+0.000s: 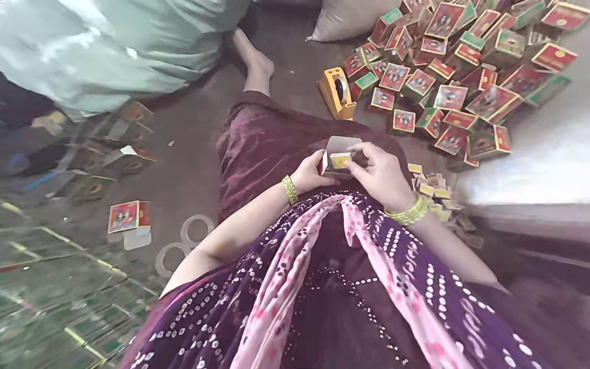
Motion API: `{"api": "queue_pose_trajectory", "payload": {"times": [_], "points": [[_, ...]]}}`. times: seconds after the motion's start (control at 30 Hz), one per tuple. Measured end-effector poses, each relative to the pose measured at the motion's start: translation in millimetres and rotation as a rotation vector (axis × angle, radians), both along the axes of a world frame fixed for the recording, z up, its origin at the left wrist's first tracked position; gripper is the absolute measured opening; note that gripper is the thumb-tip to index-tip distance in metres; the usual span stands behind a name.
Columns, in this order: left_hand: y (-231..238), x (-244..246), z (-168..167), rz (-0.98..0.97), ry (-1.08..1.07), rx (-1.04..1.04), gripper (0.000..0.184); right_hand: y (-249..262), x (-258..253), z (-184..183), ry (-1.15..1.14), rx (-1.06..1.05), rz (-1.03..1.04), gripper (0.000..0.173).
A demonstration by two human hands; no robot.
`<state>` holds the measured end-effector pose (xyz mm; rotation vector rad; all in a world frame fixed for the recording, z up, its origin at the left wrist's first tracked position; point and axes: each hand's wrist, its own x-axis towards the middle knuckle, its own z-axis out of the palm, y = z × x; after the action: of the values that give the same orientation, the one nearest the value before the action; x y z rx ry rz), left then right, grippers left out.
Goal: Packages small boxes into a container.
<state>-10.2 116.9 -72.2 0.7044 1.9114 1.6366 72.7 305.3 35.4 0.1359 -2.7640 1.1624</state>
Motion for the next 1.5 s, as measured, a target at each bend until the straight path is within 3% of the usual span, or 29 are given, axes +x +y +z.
{"api": "queue_pose_trajectory", "payload": {"times": [0.2,0.3,0.47,0.67,0.77,0.87,0.97,1.03,1.1,1.2,1.3,1.4,1.5], "points": [[2.1,0.0,0.6,0.033,0.071,-0.049,0.077,-26.6,-8.4,-25.7,-0.01,-0.123,-0.065,0.022],[2.8,-1.3,-0.7,-0.006,0.106,-0.076,0.076,-30.4,-5.6,-32.5,0.093,0.048,0.021,0.021],[2.0,-0.6,-10.7,-0.025,0.126,-0.06,0.063,-31.1,-9.4,-36.0,0.143,0.434,0.287,0.039],[3.2,-1.4,-15.1,-0.031,0.09,-0.099,0.069,-26.2,-18.7,-36.9,-0.009,0.518,0.422,0.049],[3.9,1.0,-8.5,0.036,0.109,-0.02,0.086,-16.9,-12.6,-39.8,0.222,0.324,0.209,0.038],[4.4,3.5,-2.9,0.182,0.198,0.142,0.106,-3.6,-10.8,-39.0,0.325,-0.139,-0.143,0.03],[2.3,6.6,-2.6,0.226,0.252,0.216,0.11,4.2,-16.9,-36.9,-0.07,-0.751,-0.342,0.033],[1.0,8.0,0.6,0.171,0.292,0.226,0.098,3.8,-20.2,-40.1,-0.304,-1.037,-0.273,0.026],[-1.2,8.7,1.3,0.082,0.308,0.237,0.081,1.2,-21.2,-46.0,-0.485,-1.172,-0.141,0.034],[-5.3,7.4,-1.2,0.03,0.378,0.237,0.056,-11.8,-20.7,-48.2,-0.555,-1.098,-0.149,0.033],[-8.9,5.8,1.6,0.028,0.278,0.204,0.051,-12.1,-21.7,-51.3,-0.303,-0.86,-0.145,0.039],[-7.8,7.2,5.8,0.08,0.115,0.28,0.07,2.1,-21.6,-51.8,-0.048,-0.682,-0.02,0.014],[-7.0,6.9,6.8,0.102,0.012,0.34,0.094,5.8,-18.8,-41.4,0.016,-0.566,0.104,0.015]]}}
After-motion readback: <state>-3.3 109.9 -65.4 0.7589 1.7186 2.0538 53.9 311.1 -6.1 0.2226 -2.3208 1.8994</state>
